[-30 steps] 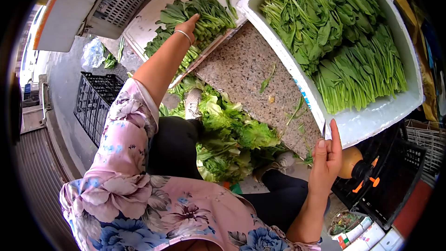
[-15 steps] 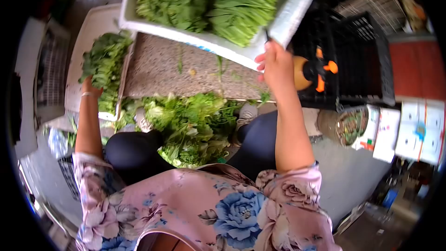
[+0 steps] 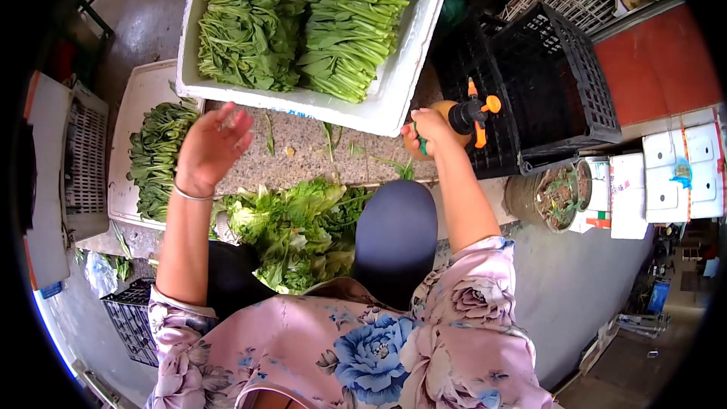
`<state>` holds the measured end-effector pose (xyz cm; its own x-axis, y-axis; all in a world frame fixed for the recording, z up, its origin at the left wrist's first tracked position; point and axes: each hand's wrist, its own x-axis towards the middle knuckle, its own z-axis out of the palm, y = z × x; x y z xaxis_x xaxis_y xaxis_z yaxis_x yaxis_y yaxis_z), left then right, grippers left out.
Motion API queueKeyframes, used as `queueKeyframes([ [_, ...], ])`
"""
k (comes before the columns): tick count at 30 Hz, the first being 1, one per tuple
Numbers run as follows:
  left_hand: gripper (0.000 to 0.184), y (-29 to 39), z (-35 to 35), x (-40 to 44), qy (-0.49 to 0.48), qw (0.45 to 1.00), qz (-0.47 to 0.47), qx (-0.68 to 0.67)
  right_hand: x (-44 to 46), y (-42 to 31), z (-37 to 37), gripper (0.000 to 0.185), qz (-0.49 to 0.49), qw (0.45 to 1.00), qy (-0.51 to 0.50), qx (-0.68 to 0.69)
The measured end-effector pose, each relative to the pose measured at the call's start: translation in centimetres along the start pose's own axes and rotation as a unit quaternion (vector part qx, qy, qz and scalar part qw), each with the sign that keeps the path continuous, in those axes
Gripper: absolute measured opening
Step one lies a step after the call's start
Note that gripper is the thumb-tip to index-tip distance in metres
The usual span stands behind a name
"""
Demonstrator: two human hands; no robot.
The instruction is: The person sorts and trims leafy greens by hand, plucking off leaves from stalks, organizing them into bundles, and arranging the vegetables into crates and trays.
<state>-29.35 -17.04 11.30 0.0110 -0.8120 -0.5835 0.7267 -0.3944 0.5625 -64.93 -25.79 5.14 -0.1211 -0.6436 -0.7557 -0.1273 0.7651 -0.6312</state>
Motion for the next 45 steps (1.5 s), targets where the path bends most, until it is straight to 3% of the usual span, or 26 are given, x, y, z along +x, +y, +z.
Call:
queueKeyframes([
  [6,0.016,-3.8,3.2,3.7,-0.031,0.997,-0.045,-0.052,1.8,-1.0,1.0,0.016,0.029,0.999,-0.007,-0.03],
  [11,0.011,-6.3,5.3,4.3,-0.047,0.995,-0.079,-0.032,3.1,0.4,-0.8,0.028,-0.084,0.982,0.001,-0.167],
  [12,0.011,-6.3,5.4,4.3,-0.043,0.996,-0.072,-0.034,3.1,-0.5,-1.2,0.03,-0.272,0.793,0.194,-0.509],
  [14,0.016,-6.1,5.1,4.4,-0.033,0.996,-0.077,0.0,0.1,-4.5,-0.4,0.028,-0.36,0.811,0.216,-0.408],
  [16,0.017,-5.6,4.6,4.9,-0.032,0.997,-0.067,0.008,-0.1,-8.7,1.1,0.026,-0.395,0.885,0.131,-0.209],
  [18,0.018,-5.4,4.1,5.4,-0.042,0.997,-0.06,0.018,1.0,-12.4,3.6,0.026,-0.412,0.888,0.12,-0.162],
  [20,0.013,-5.3,3.9,5.4,-0.04,0.997,-0.066,0.027,6.0,-15.3,5.4,0.03,-0.46,0.853,0.182,-0.167],
  [21,0.013,-5.4,3.7,5.5,-0.024,0.996,-0.082,0.013,8.5,-16.3,6.0,0.03,-0.46,0.853,0.181,-0.17],
  [23,0.017,-5.5,3.5,6.0,-0.018,0.995,-0.098,-0.026,12.1,-17.9,7.4,0.034,-0.451,0.833,0.272,-0.169],
  [34,0.012,-4.4,4.6,5.7,-0.054,0.993,-0.096,-0.043,10.1,-18.5,11.0,0.027,-0.471,0.794,0.363,-0.128],
  [37,0.011,-4.2,4.8,5.7,-0.052,0.993,-0.095,-0.054,9.1,-19.1,11.7,0.022,-0.521,0.794,0.305,-0.071],
  [39,0.012,-4.4,4.6,5.9,-0.062,0.991,-0.096,-0.063,7.9,-19.5,12.1,0.018,-0.454,0.875,0.141,0.095],
  [40,0.012,-4.5,4.5,5.9,-0.061,0.991,-0.095,-0.067,7.0,-19.5,12.1,0.018,-0.455,0.875,0.138,0.093],
  [42,0.013,-4.5,4.5,6.1,-0.067,0.992,-0.088,-0.068,4.8,-19.4,11.9,0.016,-0.388,0.886,-0.002,0.254],
  [45,0.028,-4.3,4.6,5.7,-0.157,0.987,-0.042,-0.022,-1.6,-15.5,12.9,0.018,-0.356,0.88,-0.136,0.284],
])
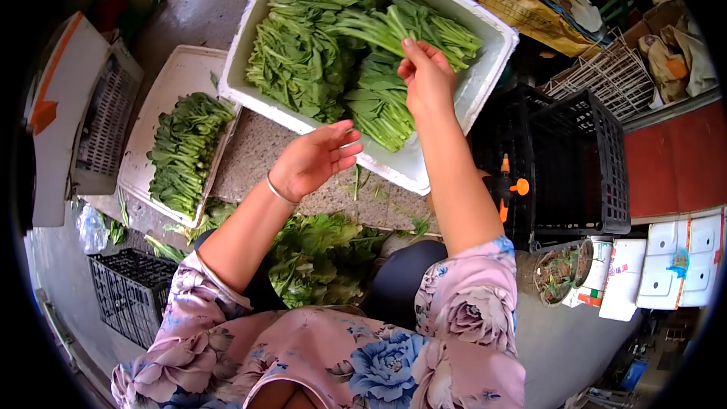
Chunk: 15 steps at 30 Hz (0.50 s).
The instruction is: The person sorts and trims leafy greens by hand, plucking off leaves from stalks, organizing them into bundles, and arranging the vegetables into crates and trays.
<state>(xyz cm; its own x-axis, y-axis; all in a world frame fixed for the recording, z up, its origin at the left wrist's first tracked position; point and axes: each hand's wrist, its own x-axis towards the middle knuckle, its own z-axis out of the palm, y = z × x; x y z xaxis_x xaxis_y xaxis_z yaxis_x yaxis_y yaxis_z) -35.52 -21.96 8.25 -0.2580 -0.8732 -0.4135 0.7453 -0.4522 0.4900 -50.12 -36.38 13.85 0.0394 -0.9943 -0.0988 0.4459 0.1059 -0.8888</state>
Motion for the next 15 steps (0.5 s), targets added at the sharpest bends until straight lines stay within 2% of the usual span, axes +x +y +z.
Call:
queueKeyframes([
  [4,0.039,0.5,1.7,-1.1,-0.066,0.994,0.083,0.01,-8.2,1.9,2.0,0.018,0.06,0.996,-0.07,-0.003],
  [5,0.036,0.8,1.7,-1.5,-0.096,0.99,0.098,0.015,-9.6,2.2,2.3,0.017,0.076,0.994,-0.083,-0.011],
  [7,0.034,0.7,1.3,-1.2,-0.082,0.984,0.157,-0.005,-10.9,3.3,1.8,0.016,0.1,0.989,-0.107,-0.026],
  [9,0.029,0.9,1.0,-1.4,-0.074,0.985,0.153,-0.024,-11.9,4.1,1.9,0.015,0.134,0.984,-0.106,-0.044],
  [11,0.029,1.1,0.8,-1.9,-0.042,0.987,0.155,-0.019,-12.6,4.3,2.2,0.014,0.151,0.982,-0.094,-0.055],
  [13,0.029,0.9,0.4,-1.9,-0.014,0.987,0.158,-0.022,-12.9,4.8,2.1,0.014,0.123,0.986,-0.029,-0.112],
  [14,0.029,0.9,0.2,-1.9,0.004,0.987,0.157,-0.02,-13.0,5.8,1.9,0.015,0.075,0.991,0.006,-0.113],
  [15,0.029,0.8,0.0,-2.0,0.024,0.988,0.154,-0.02,-12.6,6.7,1.4,0.015,0.08,0.99,0.005,-0.112],
])
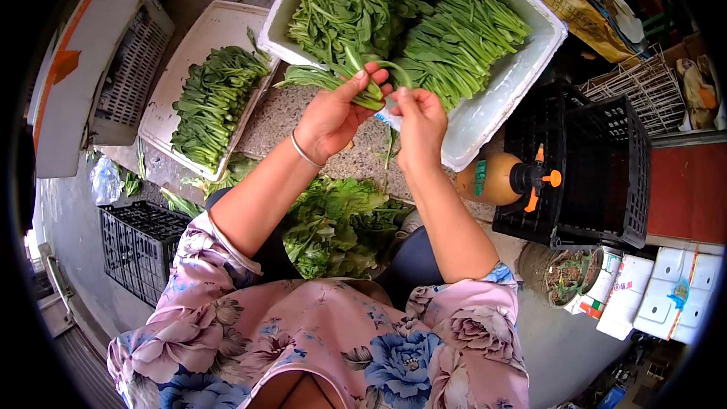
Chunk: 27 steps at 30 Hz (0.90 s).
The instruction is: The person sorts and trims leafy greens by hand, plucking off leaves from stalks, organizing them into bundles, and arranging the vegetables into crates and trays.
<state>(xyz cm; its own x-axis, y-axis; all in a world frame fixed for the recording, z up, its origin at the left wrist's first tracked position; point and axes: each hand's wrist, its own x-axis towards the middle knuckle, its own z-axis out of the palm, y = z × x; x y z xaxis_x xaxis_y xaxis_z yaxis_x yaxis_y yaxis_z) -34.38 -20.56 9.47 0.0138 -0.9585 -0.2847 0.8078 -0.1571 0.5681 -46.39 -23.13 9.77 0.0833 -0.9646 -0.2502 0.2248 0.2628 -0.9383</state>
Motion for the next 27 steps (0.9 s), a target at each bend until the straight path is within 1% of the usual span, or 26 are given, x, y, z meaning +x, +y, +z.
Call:
queueKeyframes([
  [2,0.029,0.3,-0.5,0.2,0.024,1.0,0.008,-0.012,1.8,1.0,-1.6,0.015,-0.056,0.996,0.06,-0.039],
  [3,0.027,0.6,-0.7,0.2,0.04,0.999,0.015,-0.006,2.5,0.9,-2.8,0.018,-0.034,0.989,-0.001,-0.145],
  [4,0.025,1.1,-0.6,0.1,0.057,0.998,0.024,0.0,2.8,0.3,-3.3,0.018,-0.034,0.988,-0.006,-0.148],
  [5,0.023,1.5,-0.7,-0.1,0.065,0.997,0.027,0.013,2.7,-0.2,-3.5,0.021,0.062,0.933,-0.146,-0.323],
  [6,0.023,1.6,-1.0,-0.1,0.07,0.997,0.031,0.01,2.3,-0.7,-3.4,0.024,0.154,0.818,-0.277,-0.479],
  [7,0.022,1.6,-1.3,-0.1,0.076,0.996,0.023,0.029,1.1,-0.5,-2.7,0.029,0.014,0.822,-0.199,-0.533],
  [8,0.022,1.5,-1.6,-0.1,0.082,0.995,0.014,0.047,0.6,-0.1,-1.9,0.029,0.017,0.821,-0.202,-0.534],
  [9,0.021,1.4,-1.6,-0.3,0.09,0.995,0.011,0.043,0.3,0.3,-1.2,0.029,-0.105,0.872,-0.19,-0.438],
  [10,0.021,1.3,-1.7,-0.4,0.093,0.995,0.011,0.042,0.0,0.5,-0.6,0.029,-0.226,0.901,-0.172,-0.329],
  [11,0.022,1.2,-1.7,-0.4,0.095,0.994,0.002,0.059,-0.6,0.4,0.1,0.024,-0.264,0.875,-0.171,-0.367],
  [12,0.023,1.1,-1.8,-0.4,0.097,0.992,-0.008,0.077,-0.6,0.6,0.3,0.024,-0.264,0.875,-0.172,-0.367],
  [14,0.022,0.4,-2.1,-0.4,0.099,0.993,-0.013,0.055,-0.6,1.2,0.3,0.02,-0.327,0.831,-0.201,-0.404],
  [16,0.022,0.4,-1.8,-0.5,0.101,0.994,-0.015,0.031,-0.3,1.7,0.3,0.017,-0.335,0.83,-0.21,-0.393],
  [17,0.021,0.5,-1.8,-0.4,0.11,0.992,-0.023,0.056,0.0,2.0,0.3,0.015,-0.214,0.9,-0.197,-0.325],
  [18,0.02,0.6,-1.7,-0.4,0.119,0.989,-0.032,0.083,0.1,2.2,0.3,0.014,-0.088,0.948,-0.178,-0.248],
  [19,0.02,0.7,-1.6,-0.5,0.118,0.989,-0.031,0.082,0.2,2.0,0.2,0.014,-0.089,0.948,-0.178,-0.249],
  [21,0.018,0.7,-1.5,-0.6,0.064,0.994,-0.021,0.081,0.5,1.2,-0.3,0.015,0.055,0.975,-0.167,-0.133],
  [22,0.018,0.5,-1.7,-0.5,0.061,0.994,-0.023,0.082,0.6,1.1,-0.6,0.015,0.053,0.976,-0.164,-0.133],
  [24,0.014,0.1,-2.3,0.0,0.038,0.995,-0.045,0.084,1.0,1.2,-1.0,0.015,0.091,0.983,-0.132,-0.093],
  [25,0.012,-0.2,-2.4,0.1,0.048,0.993,-0.03,0.108,1.1,1.4,-1.2,0.015,0.09,0.983,-0.13,-0.093],
  [27,0.01,-0.3,-2.6,0.3,0.049,0.991,-0.035,0.118,1.4,1.6,-1.5,0.015,0.085,0.981,-0.149,-0.094],
])
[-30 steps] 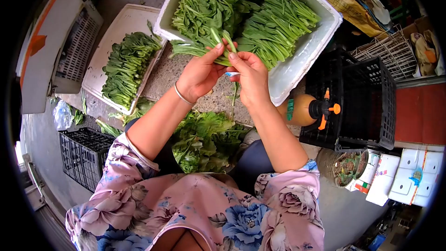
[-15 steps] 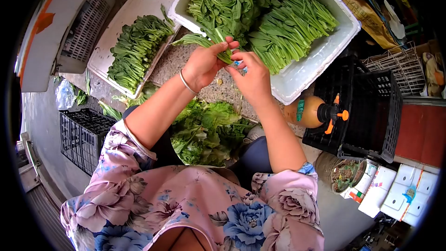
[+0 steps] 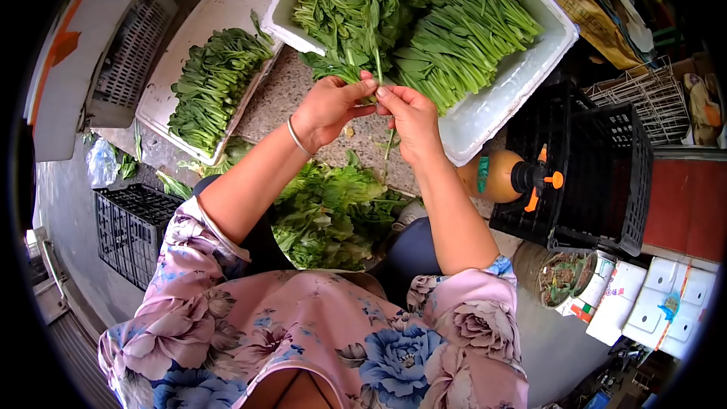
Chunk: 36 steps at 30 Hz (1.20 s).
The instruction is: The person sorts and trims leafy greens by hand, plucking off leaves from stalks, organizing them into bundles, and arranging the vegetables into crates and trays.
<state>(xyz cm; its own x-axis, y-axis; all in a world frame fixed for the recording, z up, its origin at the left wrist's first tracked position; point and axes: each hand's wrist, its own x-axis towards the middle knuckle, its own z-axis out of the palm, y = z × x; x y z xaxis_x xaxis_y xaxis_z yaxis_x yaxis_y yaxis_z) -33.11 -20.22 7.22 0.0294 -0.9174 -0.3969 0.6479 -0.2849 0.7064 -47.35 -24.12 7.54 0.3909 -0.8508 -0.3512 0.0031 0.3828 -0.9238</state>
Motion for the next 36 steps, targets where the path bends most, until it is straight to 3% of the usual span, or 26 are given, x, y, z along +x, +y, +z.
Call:
queueKeyframes([
  [7,0.001,-0.1,0.5,0.2,0.048,0.998,0.021,-0.036,1.0,0.7,-2.3,0.013,0.012,0.99,0.104,0.094],
  [10,0.008,0.6,-0.7,1.0,0.014,0.994,0.04,-0.099,1.5,1.2,-3.4,0.021,0.011,0.966,0.038,-0.256],
  [11,0.01,1.0,-0.9,1.0,0.009,0.992,0.047,-0.115,1.5,1.2,-4.1,0.021,0.008,0.966,0.049,-0.255],
  [13,0.016,1.6,-0.8,0.8,0.022,0.988,0.032,-0.152,0.6,-0.4,-3.9,0.022,0.204,0.881,-0.179,-0.387],
  [15,0.018,1.7,-0.4,0.6,0.037,0.987,0.019,-0.155,0.7,-1.0,-4.9,0.024,0.207,0.887,-0.156,-0.383],
  [17,0.016,1.8,-0.4,0.6,0.066,0.979,0.001,-0.195,1.6,-1.8,-6.9,0.025,0.096,0.911,-0.006,-0.401],
  [21,0.014,1.5,-1.0,0.6,0.036,0.979,-0.018,-0.199,3.8,-3.6,-11.6,0.022,0.002,0.966,0.175,-0.189],
  [25,0.018,1.3,-1.2,0.4,-0.002,0.981,-0.017,-0.193,8.4,-5.8,-15.4,0.033,-0.155,0.912,0.366,-0.099],
  [29,0.03,1.0,-0.5,0.5,0.049,0.981,-0.04,-0.182,11.7,-8.7,-16.3,0.045,-0.09,0.932,0.345,-0.066],
  [31,0.035,0.6,-0.5,0.9,0.055,0.983,-0.044,-0.169,14.1,-8.5,-17.1,0.037,-0.09,0.886,0.448,-0.074],
  [33,0.036,0.3,-0.5,1.3,0.059,0.981,-0.074,-0.169,16.1,-7.3,-19.1,0.027,-0.097,0.88,0.446,-0.13],
  [36,0.03,0.0,-0.3,1.8,0.057,0.98,-0.094,-0.166,14.2,-7.3,-17.6,0.018,-0.234,0.805,0.49,-0.238],
])
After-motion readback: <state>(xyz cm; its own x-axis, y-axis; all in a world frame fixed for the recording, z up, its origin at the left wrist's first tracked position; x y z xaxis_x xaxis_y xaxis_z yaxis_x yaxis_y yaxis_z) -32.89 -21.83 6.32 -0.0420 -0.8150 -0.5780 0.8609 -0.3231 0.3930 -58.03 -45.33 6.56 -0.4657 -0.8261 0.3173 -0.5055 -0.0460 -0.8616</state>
